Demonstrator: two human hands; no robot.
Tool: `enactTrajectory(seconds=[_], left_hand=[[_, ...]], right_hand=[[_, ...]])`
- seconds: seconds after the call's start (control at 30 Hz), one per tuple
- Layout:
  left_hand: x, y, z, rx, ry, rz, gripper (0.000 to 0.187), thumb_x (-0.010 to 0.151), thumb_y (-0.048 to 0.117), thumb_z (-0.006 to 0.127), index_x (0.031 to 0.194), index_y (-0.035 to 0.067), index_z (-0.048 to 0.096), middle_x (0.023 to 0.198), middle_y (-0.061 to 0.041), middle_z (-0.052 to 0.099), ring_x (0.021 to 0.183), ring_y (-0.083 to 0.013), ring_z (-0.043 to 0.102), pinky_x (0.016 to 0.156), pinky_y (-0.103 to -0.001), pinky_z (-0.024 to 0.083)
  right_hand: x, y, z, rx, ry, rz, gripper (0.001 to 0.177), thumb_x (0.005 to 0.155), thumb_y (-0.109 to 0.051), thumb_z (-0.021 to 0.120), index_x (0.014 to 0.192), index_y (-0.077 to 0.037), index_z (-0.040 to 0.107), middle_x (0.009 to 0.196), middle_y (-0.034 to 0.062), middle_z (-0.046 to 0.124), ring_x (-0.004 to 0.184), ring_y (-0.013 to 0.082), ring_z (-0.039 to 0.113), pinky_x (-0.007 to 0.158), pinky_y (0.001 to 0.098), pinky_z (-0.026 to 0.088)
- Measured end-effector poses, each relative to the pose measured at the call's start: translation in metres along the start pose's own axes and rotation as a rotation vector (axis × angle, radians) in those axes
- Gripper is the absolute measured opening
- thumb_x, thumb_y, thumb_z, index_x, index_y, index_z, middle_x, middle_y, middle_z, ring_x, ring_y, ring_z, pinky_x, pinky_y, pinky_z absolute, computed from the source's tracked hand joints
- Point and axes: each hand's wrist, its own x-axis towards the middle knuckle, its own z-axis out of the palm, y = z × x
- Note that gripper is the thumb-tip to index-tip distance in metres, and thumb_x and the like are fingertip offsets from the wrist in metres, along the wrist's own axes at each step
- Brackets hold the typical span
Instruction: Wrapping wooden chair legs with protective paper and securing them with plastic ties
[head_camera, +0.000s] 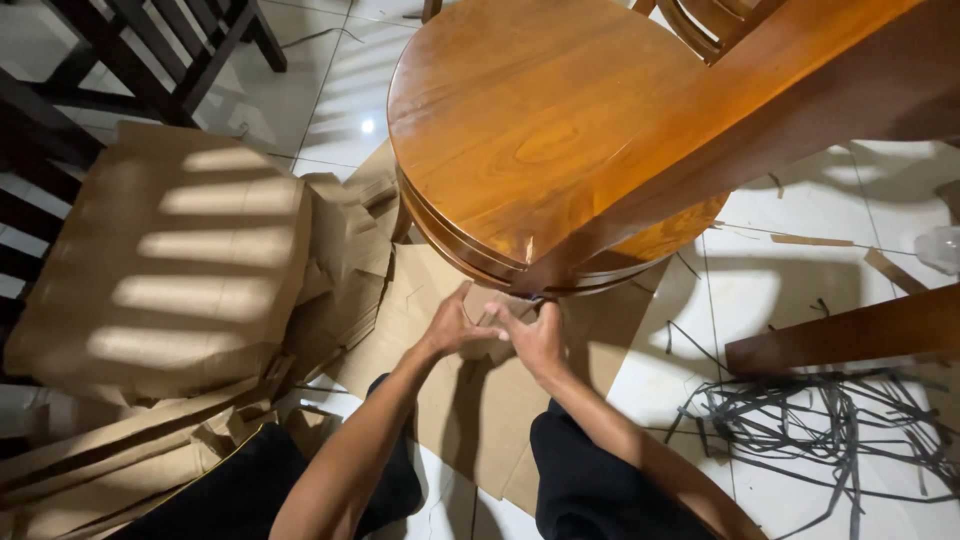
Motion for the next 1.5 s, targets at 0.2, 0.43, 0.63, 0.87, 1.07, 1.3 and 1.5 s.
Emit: enactTrajectory(seconds=[0.2, 0.43, 0.63, 0.87, 1.07, 1.3, 1.5], left_hand=[[-0.002, 0.026, -0.008, 0.151, 0.124, 0.123, 0.103, 0.046, 0.049, 0.102, 0.126, 0.008, 0.052, 0.114, -0.016, 0.054, 0.110, -0.0392, 0.059, 0.098, -0.053, 0.051], [-0.030, 0.013, 0.041, -0.039, 0.259, 0.217, 0.067, 0.081, 0.028, 0.087, 0.134, 0.004, 0.054, 0.121, -0.020, 0.059, 0.119, -0.0433, 0.061, 0.104, -0.053, 0.050], [0.003, -0.011, 0.072, -0.098, 0.338, -0.007, 0.067, 0.062, 0.014, 0.088, 0.124, 0.008, 0.063, 0.106, -0.016, 0.068, 0.106, -0.0335, 0.069, 0.091, -0.045, 0.057], [0.003, 0.018, 0.049, -0.211, 0.241, -0.048, 0.024, 0.064, 0.018, 0.083, 0.083, 0.011, 0.069, 0.068, -0.005, 0.066, 0.071, -0.0129, 0.062, 0.063, -0.031, 0.054], [-0.004, 0.024, 0.034, -0.153, 0.150, -0.031, 0.042, 0.058, 0.015, 0.087, 0.093, 0.000, 0.068, 0.082, -0.020, 0.071, 0.080, -0.0258, 0.069, 0.071, -0.043, 0.055], [0.000, 0.040, 0.061, -0.174, 0.253, -0.031, 0.041, 0.070, 0.004, 0.077, 0.111, -0.001, 0.071, 0.092, -0.018, 0.074, 0.086, -0.0257, 0.071, 0.073, -0.042, 0.058], [0.001, 0.048, 0.065, -0.152, 0.264, 0.033, 0.037, 0.068, 0.002, 0.088, 0.103, 0.000, 0.076, 0.089, -0.020, 0.074, 0.081, -0.0235, 0.068, 0.072, -0.043, 0.056]], right_hand=[[0.008, 0.035, -0.021, 0.124, -0.157, -0.119, 0.041, 0.085, -0.012, 0.085, 0.119, 0.002, 0.065, 0.100, 0.0126, 0.072, 0.090, 0.0181, 0.067, 0.077, 0.0329, 0.061], [0.014, 0.047, -0.036, 0.053, -0.222, 0.005, 0.063, 0.086, -0.021, 0.087, 0.134, 0.003, 0.053, 0.111, 0.0201, 0.072, 0.097, 0.0242, 0.068, 0.078, 0.0382, 0.065], [0.012, 0.021, -0.047, -0.246, -0.129, 0.100, 0.053, 0.077, -0.037, 0.092, 0.105, 0.005, 0.076, 0.093, 0.0283, 0.075, 0.089, 0.0309, 0.074, 0.066, 0.0497, 0.062], [-0.002, -0.044, -0.038, -0.590, -0.134, 0.218, 0.069, 0.069, -0.059, 0.087, 0.075, 0.009, 0.075, 0.068, 0.0255, 0.070, 0.064, 0.0354, 0.070, 0.059, 0.0499, 0.050], [-0.005, -0.039, -0.031, -0.030, -0.202, -0.120, 0.046, 0.085, -0.013, 0.083, 0.124, 0.004, 0.067, 0.117, 0.0203, 0.074, 0.112, 0.0276, 0.066, 0.095, 0.0471, 0.056], [-0.010, -0.047, -0.048, -0.426, -0.089, -0.138, 0.037, 0.083, -0.031, 0.083, 0.108, -0.005, 0.075, 0.101, 0.0164, 0.077, 0.101, 0.0377, 0.072, 0.085, 0.0514, 0.058], [-0.058, -0.032, -0.133, 0.095, -0.021, -0.045, 0.032, 0.091, -0.002, 0.072, 0.122, 0.001, 0.068, 0.110, 0.0203, 0.075, 0.101, 0.0281, 0.074, 0.091, 0.0413, 0.060]])
